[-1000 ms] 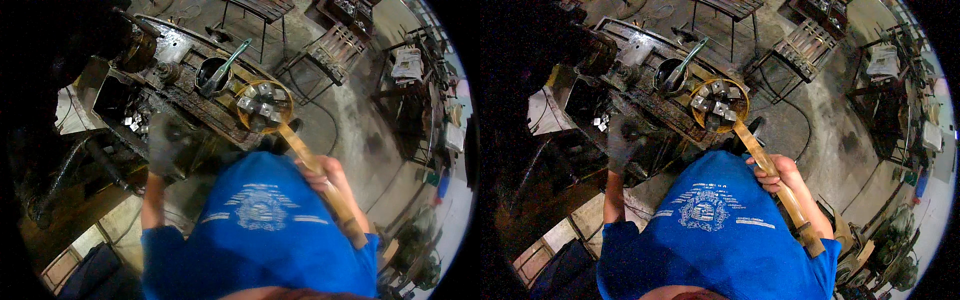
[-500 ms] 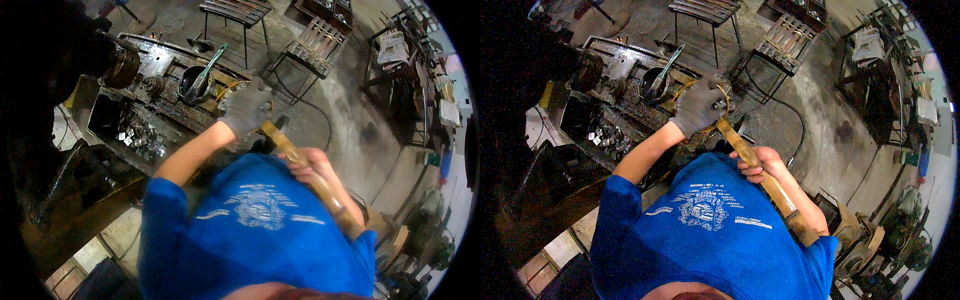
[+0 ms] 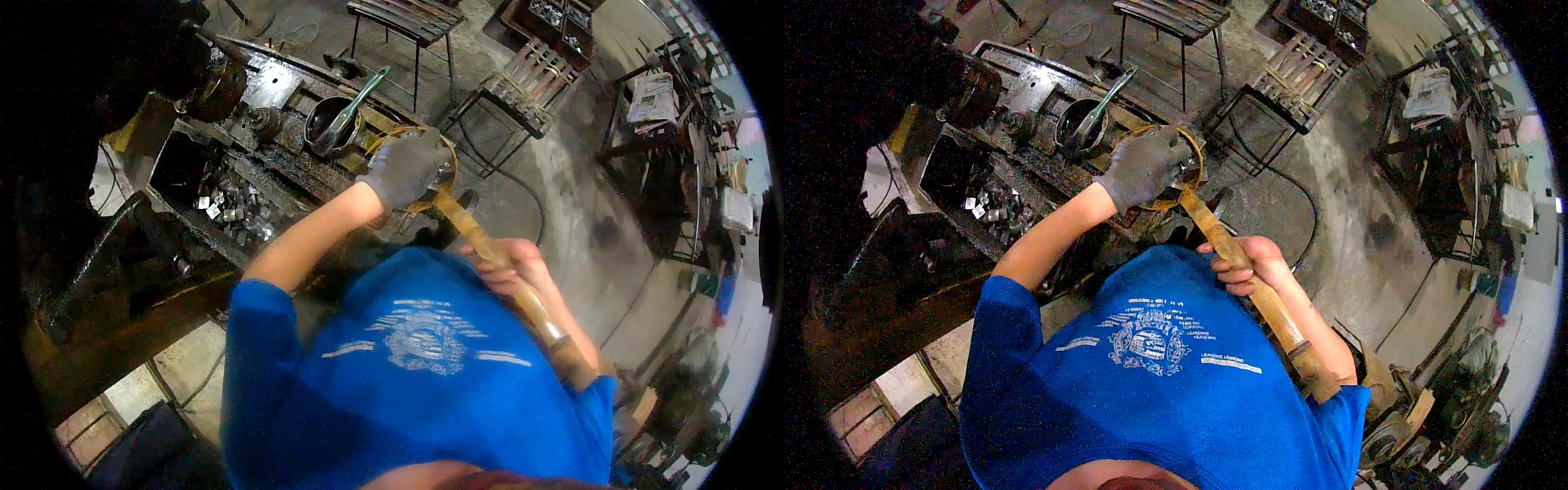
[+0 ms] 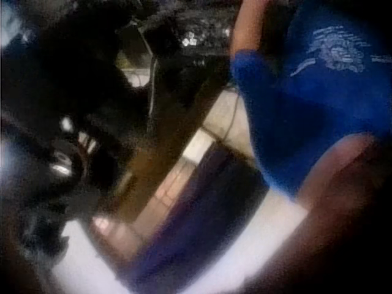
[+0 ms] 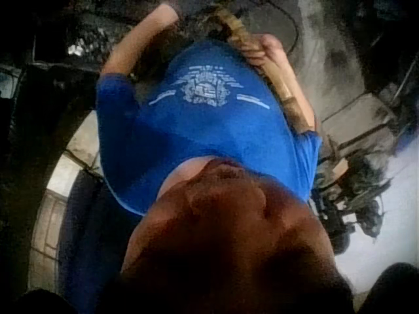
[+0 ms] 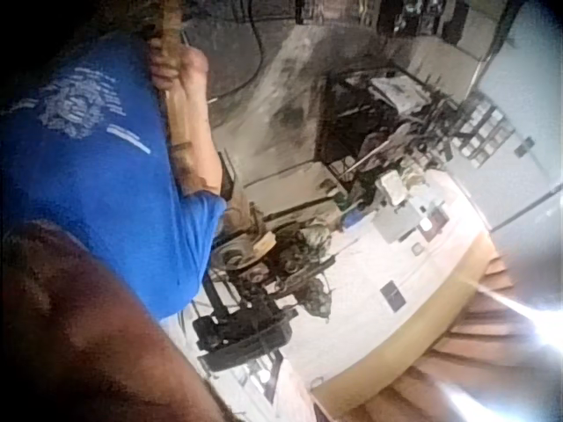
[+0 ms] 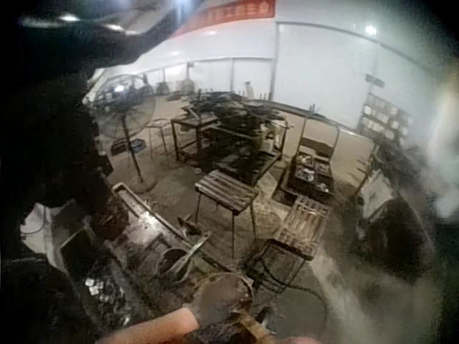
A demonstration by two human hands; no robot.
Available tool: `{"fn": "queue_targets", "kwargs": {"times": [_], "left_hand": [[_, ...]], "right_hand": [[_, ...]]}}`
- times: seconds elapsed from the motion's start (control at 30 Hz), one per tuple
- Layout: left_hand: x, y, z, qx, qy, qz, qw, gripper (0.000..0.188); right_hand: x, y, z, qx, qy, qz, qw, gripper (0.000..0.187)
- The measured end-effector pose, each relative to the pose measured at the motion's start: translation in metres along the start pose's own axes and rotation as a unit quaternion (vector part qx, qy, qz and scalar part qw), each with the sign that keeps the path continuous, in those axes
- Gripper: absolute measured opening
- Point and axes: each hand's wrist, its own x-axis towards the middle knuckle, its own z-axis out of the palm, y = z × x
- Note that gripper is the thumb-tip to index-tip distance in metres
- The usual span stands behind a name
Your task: The person uses a long-handled wooden scoop to transfer small, shiny metal pieces from a cluttered workbench into a metal bucket. They repeatedly scoop the metal fragments and pour them into the bucket, which is positioned on a stand next to a large industrial machine.
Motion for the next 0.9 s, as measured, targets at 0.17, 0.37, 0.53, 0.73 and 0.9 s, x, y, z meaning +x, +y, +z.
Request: {"fn": "queue_targets", "kwargs": {"times": [0.17,0.37,0.53,0.73,0.9], "left_hand": [[-0.007,-0.011,-0.035,-0.124,0.12,-0.053,0.984,0.026],[-0.083,-0.053,-0.096,-0.138,0.275,-0.183,0.933,0.021],[-0.19,-0.107,-0.095,-0.079,0.228,-0.373,0.896,0.027],[-0.305,-0.2,0.008,-0.16,0.088,-0.399,0.899,0.034],[-0.255,-0.211,0.038,0.011,-0.334,-0.414,0.847,0.046]], "right_hand": [[-0.003,0.0,0.0,-0.026,-0.008,-0.021,0.999,0.041],[-0.019,-0.002,0.028,-0.139,0.105,-0.032,0.984,0.038],[-0.016,-0.006,0.032,-0.166,0.129,0.003,0.978,0.04],[-0.013,-0.008,0.03,-0.172,0.127,0.019,0.977,0.048],[-0.013,-0.005,0.028,-0.164,0.121,-0.003,0.979,0.05]]}}
